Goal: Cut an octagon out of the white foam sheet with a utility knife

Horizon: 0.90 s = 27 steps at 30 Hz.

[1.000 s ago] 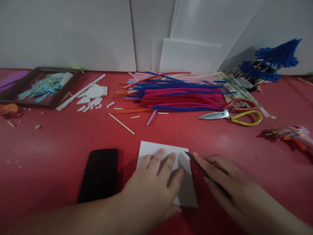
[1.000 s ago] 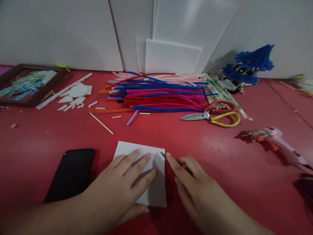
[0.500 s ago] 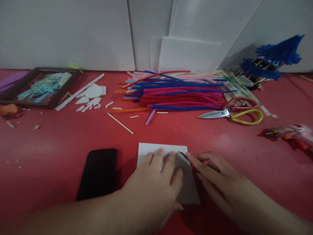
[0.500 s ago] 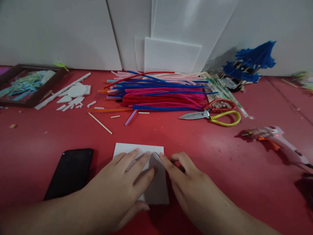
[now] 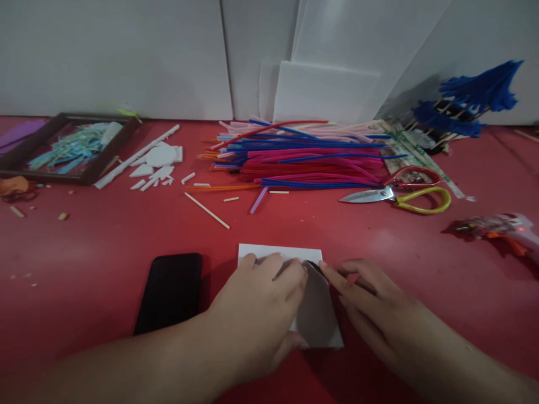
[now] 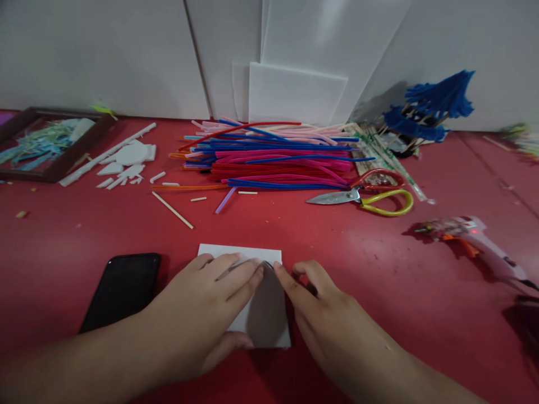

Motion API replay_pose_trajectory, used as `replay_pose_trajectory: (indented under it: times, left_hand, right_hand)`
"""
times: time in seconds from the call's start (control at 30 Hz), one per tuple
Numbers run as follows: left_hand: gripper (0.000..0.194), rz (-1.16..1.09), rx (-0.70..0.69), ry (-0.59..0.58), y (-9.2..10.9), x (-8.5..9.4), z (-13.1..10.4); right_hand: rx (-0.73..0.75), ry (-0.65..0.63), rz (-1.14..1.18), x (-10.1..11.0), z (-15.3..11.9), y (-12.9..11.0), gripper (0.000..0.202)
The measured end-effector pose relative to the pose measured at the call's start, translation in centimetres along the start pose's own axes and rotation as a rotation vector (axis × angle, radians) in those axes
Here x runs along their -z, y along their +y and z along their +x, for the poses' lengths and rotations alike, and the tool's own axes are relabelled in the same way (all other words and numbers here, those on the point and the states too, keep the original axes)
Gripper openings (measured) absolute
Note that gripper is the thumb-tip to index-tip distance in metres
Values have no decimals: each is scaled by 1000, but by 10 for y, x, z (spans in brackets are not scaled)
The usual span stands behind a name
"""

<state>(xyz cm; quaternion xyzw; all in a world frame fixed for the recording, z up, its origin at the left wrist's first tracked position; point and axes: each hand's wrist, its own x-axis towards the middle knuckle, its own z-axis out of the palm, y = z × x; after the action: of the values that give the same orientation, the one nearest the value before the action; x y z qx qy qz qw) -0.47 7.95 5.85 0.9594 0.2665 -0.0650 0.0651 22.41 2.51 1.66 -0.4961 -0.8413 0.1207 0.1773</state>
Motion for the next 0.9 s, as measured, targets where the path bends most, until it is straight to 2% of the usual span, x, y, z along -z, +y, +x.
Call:
replay_pose_trajectory:
  times: [0.13, 0.27, 0.43, 0.63, 0.8, 0.9]
  left_hand:
    - [67, -13, 24, -25, 1, 2, 0]
    - [66, -9, 24, -21, 1, 2, 0]
    - [69, -14, 31, -27, 0, 3, 2]
    - [64, -19, 31, -45, 1, 4, 2]
    - [59, -17, 33, -46, 1, 4, 2]
    - [57, -21, 34, -65, 1, 5, 2]
  right_hand:
    - [-32, 7, -40, -1, -2, 1, 51]
    - [14, -66, -81, 5, 0, -2, 53]
    - [74, -56, -198, 6, 2, -7, 54]
    - [85, -186, -284, 8, 0, -12, 60]
    - [96, -101, -252, 12, 1, -12, 56]
    - [53, -130, -235, 11, -2, -12, 57]
